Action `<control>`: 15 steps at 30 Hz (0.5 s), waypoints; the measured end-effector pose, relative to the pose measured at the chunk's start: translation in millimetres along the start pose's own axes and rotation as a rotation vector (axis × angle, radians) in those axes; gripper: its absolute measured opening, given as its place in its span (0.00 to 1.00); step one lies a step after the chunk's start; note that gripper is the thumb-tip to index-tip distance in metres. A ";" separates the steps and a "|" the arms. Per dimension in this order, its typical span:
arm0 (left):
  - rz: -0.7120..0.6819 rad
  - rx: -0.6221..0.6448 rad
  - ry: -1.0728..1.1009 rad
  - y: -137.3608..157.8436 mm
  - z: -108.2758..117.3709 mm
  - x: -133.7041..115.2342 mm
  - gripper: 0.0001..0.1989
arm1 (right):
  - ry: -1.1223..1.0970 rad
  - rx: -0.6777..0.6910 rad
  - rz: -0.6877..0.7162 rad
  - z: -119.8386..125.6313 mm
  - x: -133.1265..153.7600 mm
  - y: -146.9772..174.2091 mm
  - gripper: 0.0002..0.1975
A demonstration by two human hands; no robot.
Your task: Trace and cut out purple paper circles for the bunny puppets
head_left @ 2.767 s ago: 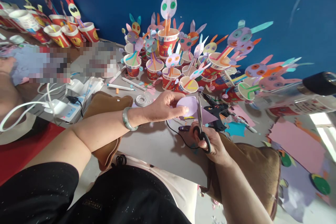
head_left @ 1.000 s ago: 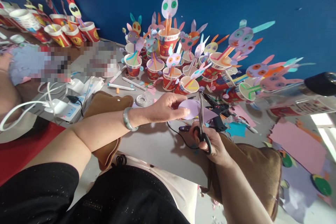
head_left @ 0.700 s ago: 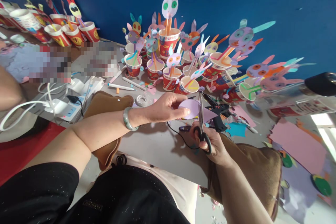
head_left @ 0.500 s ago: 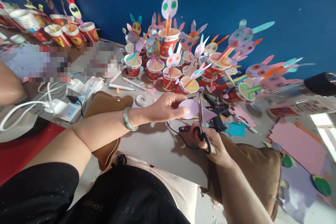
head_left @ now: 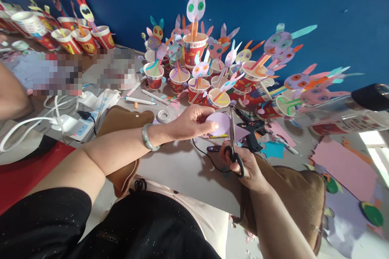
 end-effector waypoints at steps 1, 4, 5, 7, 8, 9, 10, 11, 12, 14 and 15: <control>0.001 -0.010 0.001 0.2 0.9 0.4 0.16 | -0.002 0.000 0.003 0.0 0.0 0.0 0.32; 0.005 -0.023 0.012 0.4 2.1 1.6 0.17 | -0.015 0.009 0.011 -0.5 0.8 -0.2 0.32; 0.003 -0.019 0.014 0.2 1.9 1.5 0.17 | -0.020 0.013 0.011 -0.9 1.4 -0.3 0.32; -0.007 -0.008 0.012 -0.2 1.2 0.5 0.16 | -0.027 0.025 0.005 -2.0 2.9 -0.8 0.32; -0.014 -0.001 0.009 -0.5 0.8 -0.3 0.15 | -0.029 0.032 -0.002 -2.7 3.7 -1.2 0.32; -0.019 0.007 0.006 -0.7 0.3 -1.2 0.14 | -0.028 0.038 -0.011 -3.5 4.6 -1.7 0.32; -0.022 0.016 0.005 -0.8 -0.3 -1.9 0.13 | -0.027 0.042 -0.018 -4.0 5.5 -2.2 0.32; -0.023 0.026 0.006 -1.0 -1.0 -2.5 0.12 | -0.027 0.043 -0.024 -4.2 6.4 -2.8 0.33; -0.023 0.035 0.010 -1.2 -1.7 -2.8 0.11 | -0.028 0.042 -0.026 -4.2 7.2 -3.2 0.33; -0.021 0.057 0.023 -1.6 -3.4 -3.2 0.10 | -0.034 0.040 -0.022 -4.0 8.6 -4.0 0.33; -0.022 0.065 0.028 -1.8 -4.0 -3.4 0.10 | -0.037 0.042 -0.018 -4.1 8.8 -4.3 0.33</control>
Point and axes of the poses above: each hand's wrist, its own y-axis away from the middle knuckle, its own z-axis out of the back of the hand, x = y × z, the point moved 8 cm from there along -y, towards the middle knuckle, and after that the axes turned 8 degrees about x, right-handed, at the moved point
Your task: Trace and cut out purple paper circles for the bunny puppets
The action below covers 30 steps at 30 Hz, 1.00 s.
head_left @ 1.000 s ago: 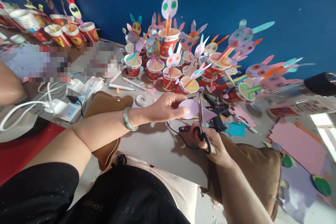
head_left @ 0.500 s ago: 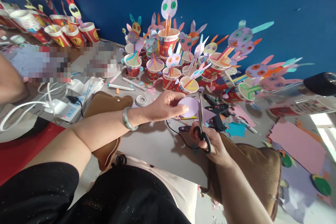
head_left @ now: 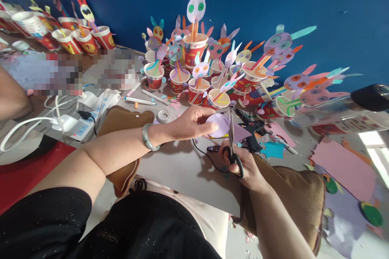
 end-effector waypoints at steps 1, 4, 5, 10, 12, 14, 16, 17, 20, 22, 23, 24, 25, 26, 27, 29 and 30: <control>-0.003 0.006 0.002 -0.2 -0.5 -0.3 0.09 | -0.002 0.003 0.004 -0.1 0.0 -0.1 0.33; -0.019 0.011 -0.002 -0.3 -1.0 -1.5 0.09 | -0.005 0.008 0.018 -0.1 -1.1 0.1 0.32; -0.023 0.012 -0.006 -0.2 -1.0 -1.8 0.09 | -0.005 0.007 0.022 0.0 -1.6 0.3 0.32; -0.006 0.025 -0.042 0.7 -1.2 -1.0 0.08 | -0.006 0.006 0.026 0.0 -1.9 1.0 0.32; 0.005 0.025 -0.058 1.3 -0.7 0.0 0.09 | -0.001 0.005 0.030 0.0 -0.4 0.9 0.32; 0.009 0.027 -0.075 1.8 -0.3 0.9 0.09 | 0.005 0.006 0.035 -0.3 1.0 0.5 0.32; 0.005 0.032 -0.086 2.0 -0.5 1.4 0.08 | 0.011 0.004 0.036 -0.2 1.8 -0.1 0.32; 0.002 0.035 -0.087 2.0 -0.8 1.6 0.08 | 0.013 0.003 0.036 -0.2 1.9 -0.4 0.32; 0.008 0.034 -0.085 1.8 -1.3 2.4 0.08 | 0.016 -0.004 0.038 0.3 2.2 -1.1 0.32; 0.020 0.029 -0.085 1.6 -1.4 2.7 0.08 | 0.019 -0.005 0.043 0.6 2.3 -0.9 0.32; 0.025 0.029 -0.086 1.5 -1.6 2.5 0.09 | 0.023 -0.008 0.045 1.0 2.1 -0.5 0.32; 0.027 0.030 -0.086 1.4 -1.8 2.0 0.09 | 0.026 -0.010 0.047 1.3 1.7 0.1 0.32; 0.027 0.030 -0.087 1.4 -1.8 1.3 0.10 | 0.027 -0.009 0.048 1.4 0.9 0.8 0.32; 0.027 0.030 -0.089 1.4 -1.9 0.6 0.10 | 0.026 -0.009 0.044 1.5 -0.4 1.5 0.32; 0.026 0.030 -0.091 1.4 -1.8 0.0 0.11 | 0.024 -0.006 0.038 1.5 -2.1 2.2 0.32; 0.026 0.027 -0.092 1.5 -1.6 -0.9 0.12 | 0.019 -0.003 0.027 1.6 -5.4 3.4 0.32; 0.027 0.026 -0.091 1.5 -1.5 -0.9 0.12 | 0.019 -0.002 0.023 1.8 -6.7 3.8 0.32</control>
Point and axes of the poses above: each hand's wrist, its own y-axis away from the middle knuckle, its own z-axis out of the back of the hand, x = y × z, the point moved 8 cm from there along -y, towards the middle knuckle, and after that the axes turned 8 degrees about x, right-handed, at the moved point
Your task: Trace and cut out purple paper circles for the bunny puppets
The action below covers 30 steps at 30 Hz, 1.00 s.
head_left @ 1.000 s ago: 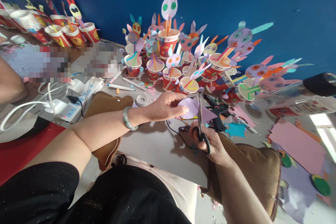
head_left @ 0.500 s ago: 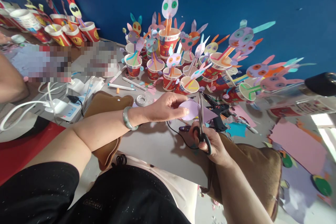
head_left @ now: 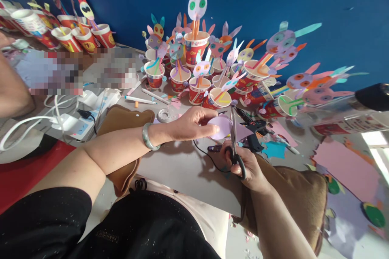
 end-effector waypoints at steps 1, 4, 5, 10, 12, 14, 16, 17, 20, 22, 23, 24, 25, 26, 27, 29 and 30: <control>0.002 -0.002 0.003 0.0 0.1 0.2 0.12 | 0.001 -0.002 -0.002 0.3 -0.8 0.2 0.33; -0.002 -0.003 0.023 -0.1 0.1 1.1 0.11 | 0.010 -0.013 -0.002 1.7 -0.8 0.2 0.33; -0.007 0.002 0.031 -0.2 -0.3 1.3 0.10 | 0.011 -0.015 -0.003 1.9 -0.5 0.0 0.33; -0.003 0.000 0.043 0.0 -0.4 3.1 0.10 | -0.002 -0.019 -0.009 2.3 0.0 -0.2 0.33; 0.006 -0.006 0.039 0.6 0.0 3.9 0.10 | -0.011 -0.020 -0.009 2.3 -0.6 0.2 0.33; 0.008 -0.008 0.036 1.1 0.1 3.9 0.11 | -0.021 -0.017 -0.009 2.0 -1.2 0.5 0.32; 0.005 -0.010 0.039 1.3 0.2 3.5 0.11 | -0.024 -0.015 -0.009 1.7 -1.6 0.6 0.32; 0.001 -0.009 0.042 1.2 0.2 3.2 0.12 | -0.020 -0.014 -0.007 1.7 -1.4 0.6 0.32; -0.013 -0.003 0.053 1.0 0.0 2.0 0.12 | -0.003 -0.019 0.000 2.0 0.0 0.3 0.32; -0.014 -0.002 0.058 1.0 0.0 1.6 0.12 | 0.003 -0.019 -0.004 2.0 0.4 -0.1 0.32; -0.011 -0.005 0.058 1.0 0.2 1.6 0.13 | 0.005 -0.017 -0.008 1.8 0.2 -0.2 0.32; -0.006 -0.009 0.056 1.1 0.5 1.7 0.13 | 0.004 -0.015 -0.012 1.7 -0.3 -0.2 0.32; -0.002 -0.016 0.053 1.1 0.9 1.7 0.14 | 0.000 -0.013 -0.013 1.6 -0.8 -0.1 0.32; -0.001 -0.021 0.051 1.1 1.3 1.5 0.14 | -0.006 -0.011 -0.012 1.5 -1.4 0.2 0.32; -0.003 -0.024 0.051 1.0 1.5 1.3 0.14 | -0.012 -0.010 -0.010 1.4 -2.3 0.6 0.32; -0.007 -0.024 0.052 0.6 1.5 0.9 0.14 | -0.022 -0.009 -0.003 1.5 -4.2 1.7 0.32; -0.008 -0.024 0.052 0.4 1.6 0.9 0.14 | -0.024 -0.011 0.000 1.6 -5.2 2.3 0.32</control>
Point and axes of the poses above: each hand's wrist, its own y-axis away from the middle knuckle, its own z-axis out of the back of the hand, x = y × z, the point moved 8 cm from there along -y, towards the middle knuckle, and after that the axes turned 8 degrees about x, right-handed, at the moved point
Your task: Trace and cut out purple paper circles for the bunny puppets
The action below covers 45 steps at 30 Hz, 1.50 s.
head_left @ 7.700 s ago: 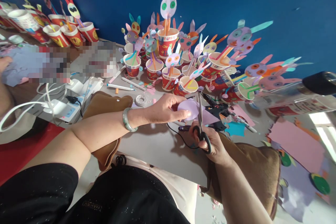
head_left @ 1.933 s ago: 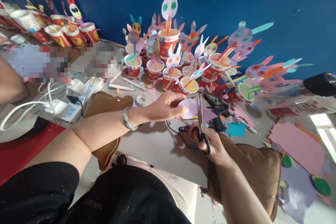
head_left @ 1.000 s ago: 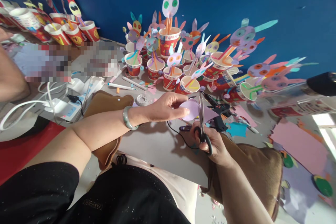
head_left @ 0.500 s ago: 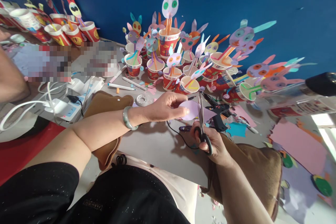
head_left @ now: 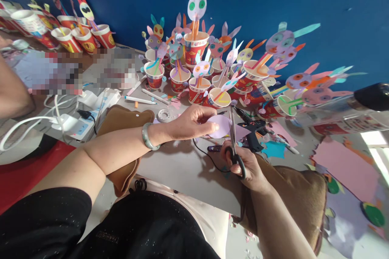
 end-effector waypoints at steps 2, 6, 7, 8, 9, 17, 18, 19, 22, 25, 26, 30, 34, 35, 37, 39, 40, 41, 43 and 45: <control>-0.002 0.000 -0.002 -0.2 0.3 -0.1 0.14 | 0.001 -0.005 0.003 0.4 -1.7 1.0 0.32; -0.012 -0.001 -0.008 -0.1 0.7 -1.7 0.13 | 0.006 -0.012 0.000 0.4 -2.6 1.6 0.32; -0.012 -0.003 -0.010 0.1 0.8 -2.1 0.14 | 0.008 -0.011 -0.004 0.2 -2.7 1.4 0.32; -0.011 -0.006 -0.012 0.2 1.0 -2.3 0.14 | 0.010 -0.011 -0.007 0.1 -2.7 1.3 0.32; -0.011 -0.010 -0.015 0.4 1.3 -2.6 0.14 | 0.012 -0.009 -0.010 -0.1 -2.7 1.1 0.33; -0.004 -0.036 -0.041 0.8 3.6 -2.9 0.15 | 0.010 0.007 -0.017 -0.2 -0.9 -0.6 0.33; -0.004 -0.037 -0.042 0.8 3.8 -2.9 0.15 | 0.009 0.011 -0.021 -0.5 -0.8 -0.8 0.33; -0.002 -0.040 -0.044 0.9 4.0 -2.8 0.16 | 0.009 0.014 -0.024 -0.8 -0.7 -1.1 0.33; 0.001 -0.051 -0.047 1.0 5.0 -2.9 0.16 | 0.007 0.013 -0.014 -0.9 0.0 -1.6 0.33; -0.014 -0.059 -0.045 1.0 5.6 -3.6 0.15 | 0.015 -0.001 0.005 -0.1 0.4 -1.5 0.32; -0.017 -0.061 -0.045 1.1 5.8 -3.6 0.15 | 0.015 -0.002 0.008 -0.1 0.2 -1.4 0.32; -0.003 -0.073 -0.055 1.2 6.8 -1.5 0.17 | 0.013 -0.004 0.000 -0.3 -2.4 -0.2 0.32; 0.007 -0.087 -0.061 1.2 8.2 -0.9 0.17 | 0.012 -0.009 -0.008 0.1 -6.3 1.2 0.32; 0.006 -0.088 -0.059 1.1 8.5 -1.0 0.17 | 0.011 -0.009 -0.013 0.1 -7.3 1.4 0.32; 0.003 -0.090 -0.055 0.9 9.1 -1.2 0.17 | 0.008 -0.007 -0.018 0.1 -7.9 1.4 0.32; -0.004 -0.088 -0.053 0.6 9.4 -1.3 0.17 | 0.006 -0.004 -0.019 -0.2 -6.8 1.0 0.32; -0.008 -0.090 -0.051 0.5 9.7 -1.3 0.17 | 0.007 0.000 -0.019 -0.6 -6.0 0.7 0.32; -0.012 -0.092 -0.047 0.5 10.1 -1.2 0.16 | 0.010 0.002 -0.018 -0.7 -4.8 0.4 0.32; -0.024 -0.091 -0.034 0.3 10.3 -1.6 0.15 | 0.017 0.004 -0.014 -1.0 -2.7 0.0 0.32; -0.040 -0.087 -0.020 0.1 10.1 -2.8 0.15 | 0.019 0.006 -0.011 -1.2 -1.3 -0.1 0.32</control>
Point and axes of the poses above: each hand's wrist, its own y-axis away from the middle knuckle, its own z-axis out of the back of the hand, x = y × z, the point moved 8 cm from there along -y, towards the middle knuckle, and after that the axes turned 8 degrees about x, right-handed, at the moved point
